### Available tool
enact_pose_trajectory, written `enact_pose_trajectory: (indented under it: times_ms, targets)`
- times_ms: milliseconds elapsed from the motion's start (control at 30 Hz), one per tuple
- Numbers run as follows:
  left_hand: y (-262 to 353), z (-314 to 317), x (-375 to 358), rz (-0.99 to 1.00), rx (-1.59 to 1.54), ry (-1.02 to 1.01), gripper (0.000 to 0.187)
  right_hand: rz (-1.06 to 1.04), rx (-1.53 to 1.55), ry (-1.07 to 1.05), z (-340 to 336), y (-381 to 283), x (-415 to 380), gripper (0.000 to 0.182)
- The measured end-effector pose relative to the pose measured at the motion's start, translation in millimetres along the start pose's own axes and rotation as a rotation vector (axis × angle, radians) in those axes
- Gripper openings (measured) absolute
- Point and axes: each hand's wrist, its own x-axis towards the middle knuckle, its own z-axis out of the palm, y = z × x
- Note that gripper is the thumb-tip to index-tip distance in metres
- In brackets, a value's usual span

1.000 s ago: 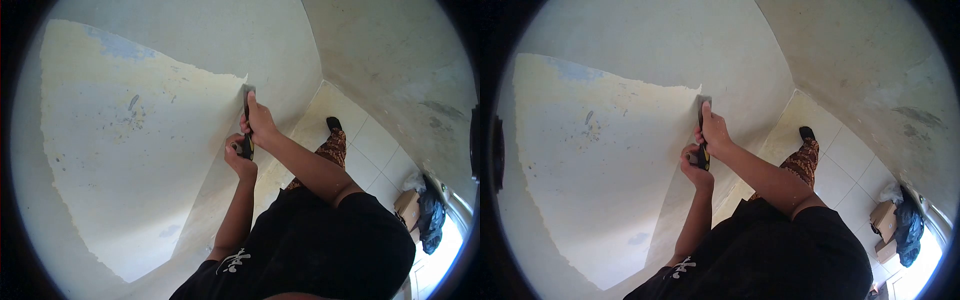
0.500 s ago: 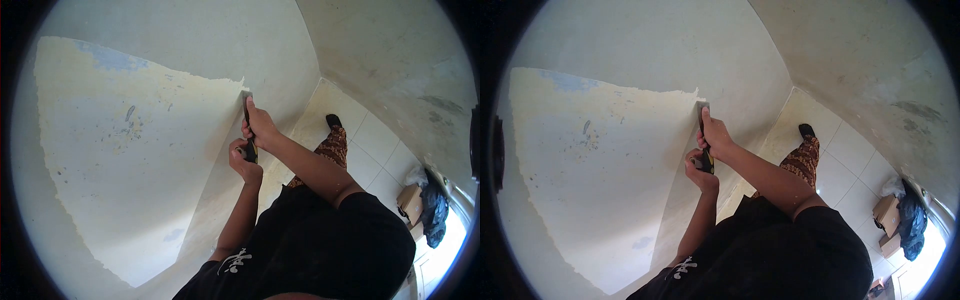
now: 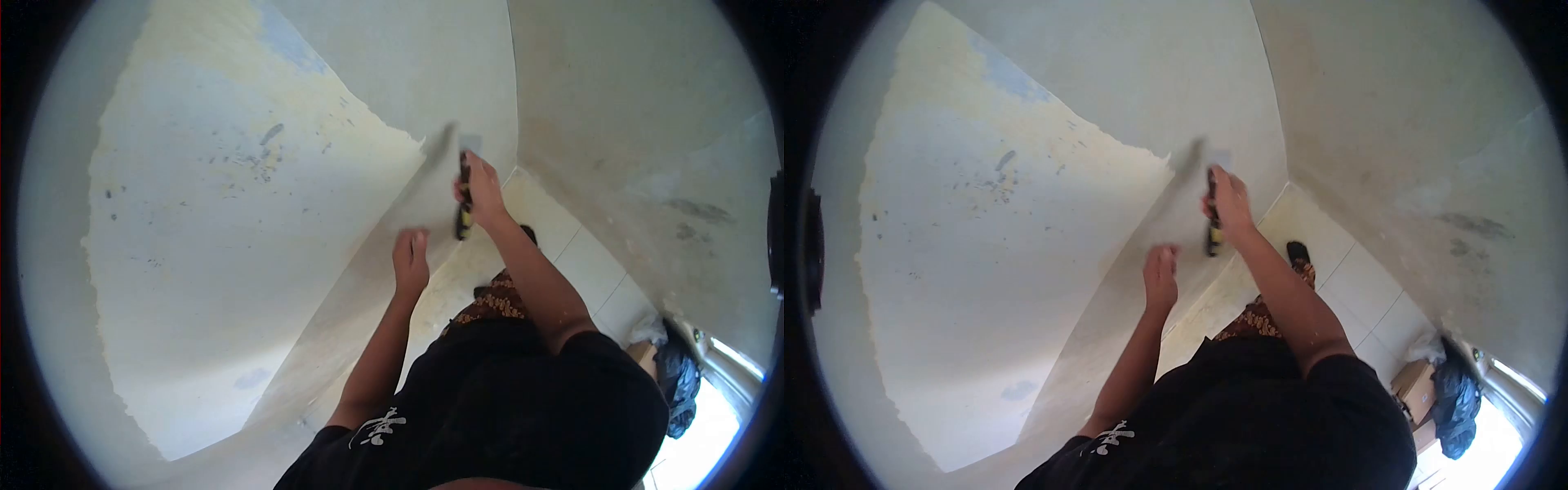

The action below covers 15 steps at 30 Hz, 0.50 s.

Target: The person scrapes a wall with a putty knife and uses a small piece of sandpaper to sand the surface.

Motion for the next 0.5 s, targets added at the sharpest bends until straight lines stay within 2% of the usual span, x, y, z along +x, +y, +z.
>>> enact_pose_trajectory:
  times_ms: [33, 67, 100, 133, 167, 200, 233, 267, 300, 333, 367, 433, 500]
  targets:
    - [-29.4, -1.7, -19.7, -0.026, 0.083, -0.063, 0.031, -0.129, -0.371, 0.113, -28.1, 8.6, 7.2, 0.043]
    - [-59.5, -7.5, -42.9, -0.182, 0.248, -0.197, 0.039, -0.235, -0.65, 0.146, -59.8, 15.0, 4.4, 0.041]
    - [-99.8, -10.2, -75.0, -0.161, 0.29, -0.223, 0.044, -0.297, -1.035, 0.104, -117.7, 44.5, 19.7, 0.046]
    - [-151.7, -21.0, -107.1, -0.453, 0.411, -0.471, 0.043, -0.39, -1.412, 0.089, -175.3, 74.1, 35.0, 0.051]
    - [-264.6, -32.3, -172.2, -0.233, 0.629, -0.732, 0.042, 0.008, -1.371, 0.051, -243.4, 97.2, 31.0, 0.047]
    - [-300.2, -42.3, -225.1, -0.34, 0.697, -0.873, 0.042, 0.406, -1.365, 0.019, -309.4, 118.8, 26.2, 0.043]
    - [-303.2, -57.2, -266.5, -0.492, 0.705, -0.921, 0.042, 0.305, -1.97, -0.367, -397.3, 146.7, 14.9, 0.022]
    - [-292.2, -70.2, -298.9, -0.72, 0.633, -0.884, 0.043, 0.584, -1.663, -0.113, -475.1, 177.8, -7.4, 0.023]
    - [-278.6, -81.3, -327.9, -0.96, 0.546, -0.818, 0.043, 0.763, -1.361, 0.199, -547.2, 205.9, -30.1, 0.025]
    - [-266.7, -85.4, -349.3, -1.14, 0.453, -0.743, 0.044, 0.813, -1.027, 0.412, -491.1, 142.2, -91.8, 0.025]
    - [-257.1, -85.0, -362.8, -1.253, 0.385, -0.685, 0.044, 0.757, -0.827, 0.555, -481.8, 120.6, -126.1, 0.027]
    - [-244.0, -82.5, -384.0, -1.421, 0.271, -0.579, 0.045, 0.768, -0.687, 0.639, -486.1, 93.6, -160.5, 0.033]
    - [-234.4, -68.7, -387.1, -1.457, 0.185, -0.507, 0.047, 0.771, -0.724, 0.51, -505.7, 83.4, -152.5, 0.034]
